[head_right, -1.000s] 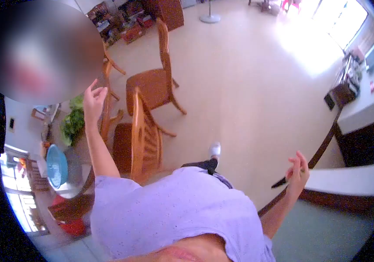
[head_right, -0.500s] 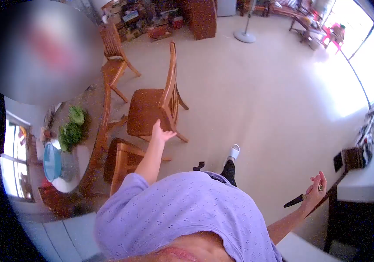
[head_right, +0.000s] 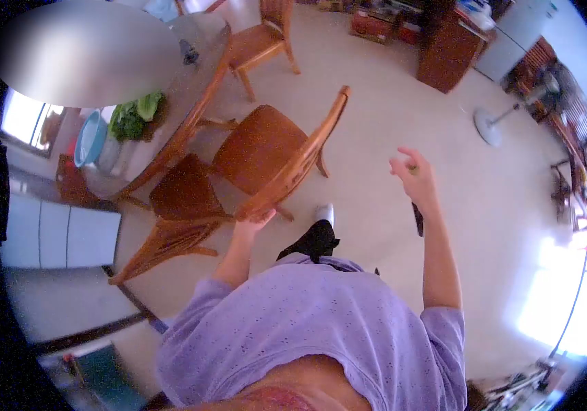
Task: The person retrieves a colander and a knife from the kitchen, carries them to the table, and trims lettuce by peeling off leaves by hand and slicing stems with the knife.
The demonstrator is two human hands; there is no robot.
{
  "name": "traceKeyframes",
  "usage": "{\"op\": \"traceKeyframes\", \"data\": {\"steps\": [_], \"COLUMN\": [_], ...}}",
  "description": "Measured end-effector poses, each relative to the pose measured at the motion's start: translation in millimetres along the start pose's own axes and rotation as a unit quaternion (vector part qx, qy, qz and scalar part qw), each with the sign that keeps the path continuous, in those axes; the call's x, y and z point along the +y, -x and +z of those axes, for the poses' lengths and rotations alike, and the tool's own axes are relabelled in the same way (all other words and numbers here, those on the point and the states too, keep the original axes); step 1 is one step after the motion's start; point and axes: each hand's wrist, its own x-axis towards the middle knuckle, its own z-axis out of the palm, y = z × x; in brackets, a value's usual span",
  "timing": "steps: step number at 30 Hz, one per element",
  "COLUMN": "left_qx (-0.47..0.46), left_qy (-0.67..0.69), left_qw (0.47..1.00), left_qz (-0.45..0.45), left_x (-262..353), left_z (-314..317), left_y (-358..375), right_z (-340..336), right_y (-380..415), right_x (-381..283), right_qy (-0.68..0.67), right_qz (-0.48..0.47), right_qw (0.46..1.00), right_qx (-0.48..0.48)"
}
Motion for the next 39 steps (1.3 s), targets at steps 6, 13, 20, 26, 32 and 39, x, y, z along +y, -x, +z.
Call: {"op": "traceKeyframes", "data": {"steps": [6, 13, 20, 26, 32, 39], "left_qx": [-0.095, 0.069, 0.094, 0.014, 0.070, 0.069], "left_qy": [-0.039, -0.050, 0.038, 0.291, 0.262, 0.428], "left_qw": [0.992, 0.996, 0.992, 0.951, 0.954, 0.899], "left_qz": [-0.076, -0.037, 0.069, 0.105, 0.131, 0.068], "left_x": [-0.9, -6.3, -13.0, -38.7, -46.1, -35.3], "left_z": [-52.8, 41.4, 108.6, 219.0, 404.7, 467.7], "left_y": [-72.6, -34.7, -155.5, -287.6, -374.4, -432.8], "right_z": [66.5, 91.2, 128.6, 115.8, 2.6, -174.7], "right_y": [-183.5, -284.7, -474.6, -597.7, -703.1, -756.1], "right_x": [-21.1, -50.9, -94.2, -146.7, -104.7, -31.7], "right_qy": [-0.073, 0.036, 0.096, 0.018, 0.079, 0.072], "right_qz": [0.092, 0.034, -0.059, -0.167, -0.194, -0.067], "right_qw": [0.974, 0.973, 0.955, 0.953, 0.914, 0.990], "right_qx": [-0.193, -0.224, -0.275, -0.251, -0.348, -0.104]}}
